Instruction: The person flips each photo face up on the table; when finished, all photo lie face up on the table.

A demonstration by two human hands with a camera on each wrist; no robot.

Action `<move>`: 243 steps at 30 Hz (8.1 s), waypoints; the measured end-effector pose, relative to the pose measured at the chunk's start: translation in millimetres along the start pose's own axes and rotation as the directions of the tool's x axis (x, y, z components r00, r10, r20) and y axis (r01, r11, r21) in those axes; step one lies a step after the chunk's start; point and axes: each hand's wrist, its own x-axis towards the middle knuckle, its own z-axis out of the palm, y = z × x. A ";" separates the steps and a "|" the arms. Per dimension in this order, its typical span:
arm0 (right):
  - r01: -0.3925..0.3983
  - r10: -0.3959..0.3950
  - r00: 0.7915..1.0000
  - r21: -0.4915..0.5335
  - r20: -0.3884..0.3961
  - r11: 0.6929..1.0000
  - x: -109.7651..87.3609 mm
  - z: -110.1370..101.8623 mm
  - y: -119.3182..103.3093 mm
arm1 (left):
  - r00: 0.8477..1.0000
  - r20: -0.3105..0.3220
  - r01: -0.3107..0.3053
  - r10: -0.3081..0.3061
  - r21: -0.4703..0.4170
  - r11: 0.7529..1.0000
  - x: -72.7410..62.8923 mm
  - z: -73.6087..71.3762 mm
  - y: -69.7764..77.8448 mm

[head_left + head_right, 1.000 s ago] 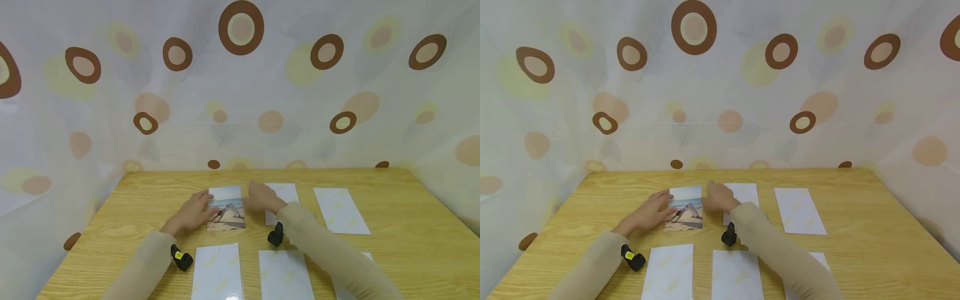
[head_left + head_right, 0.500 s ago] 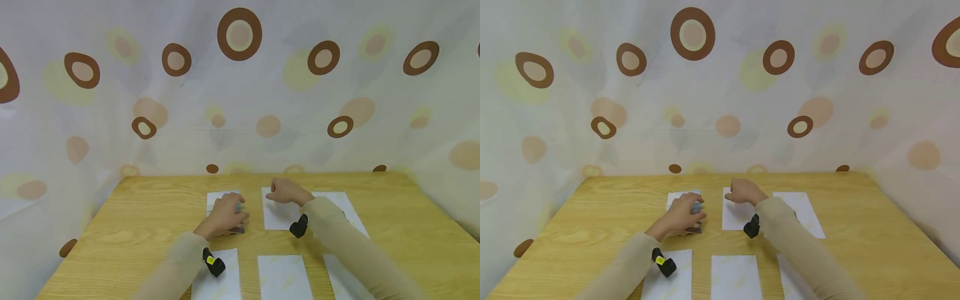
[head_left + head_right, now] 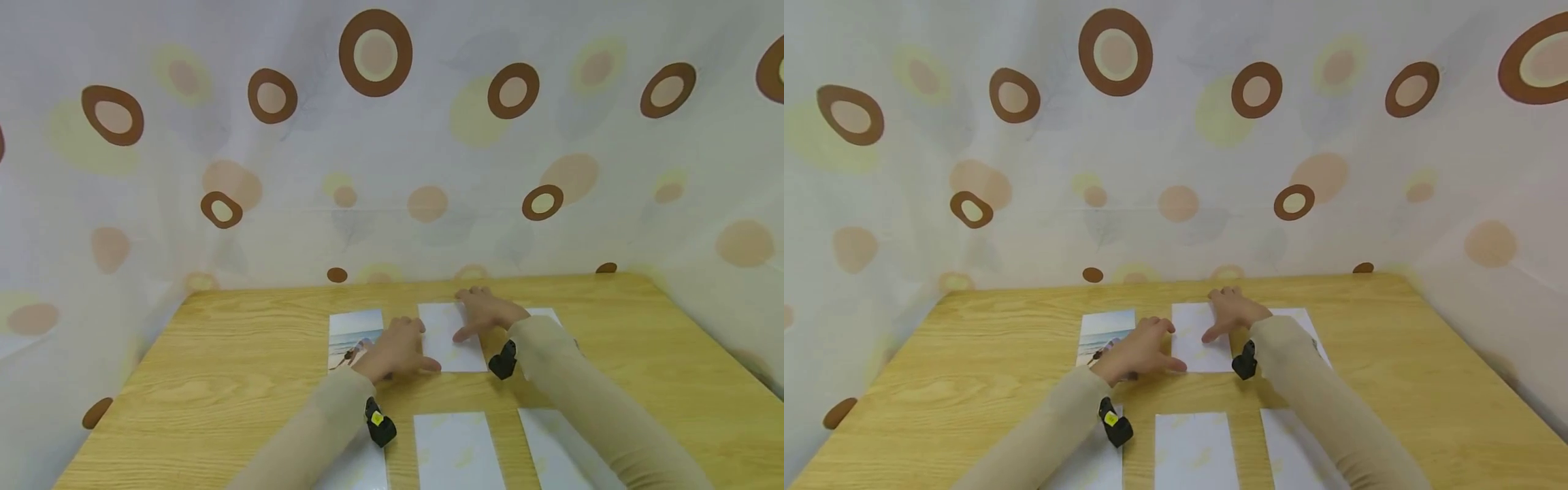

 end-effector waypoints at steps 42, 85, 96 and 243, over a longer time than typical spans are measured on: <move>0.148 -0.133 0.989 0.503 -0.065 0.852 7.4 17.2 3.1 | 0.980 -0.066 0.042 -0.190 -0.855 0.517 15.4 13.8 -1.2; 0.067 -0.006 0.961 0.210 -0.277 0.975 -11.4 31.3 10.4 | 0.988 -0.146 -0.048 0.050 0.017 0.999 6.3 12.0 -13.2; -0.100 0.130 0.960 0.131 -0.247 0.986 -3.6 30.7 2.7 | 0.998 -0.003 -0.069 0.069 0.067 0.995 6.8 12.5 -20.7; 0.045 0.053 0.953 0.312 -0.298 0.949 -90.9 -8.0 111.3 | 0.943 -0.083 -0.331 0.323 -0.104 0.938 60.0 57.9 115.1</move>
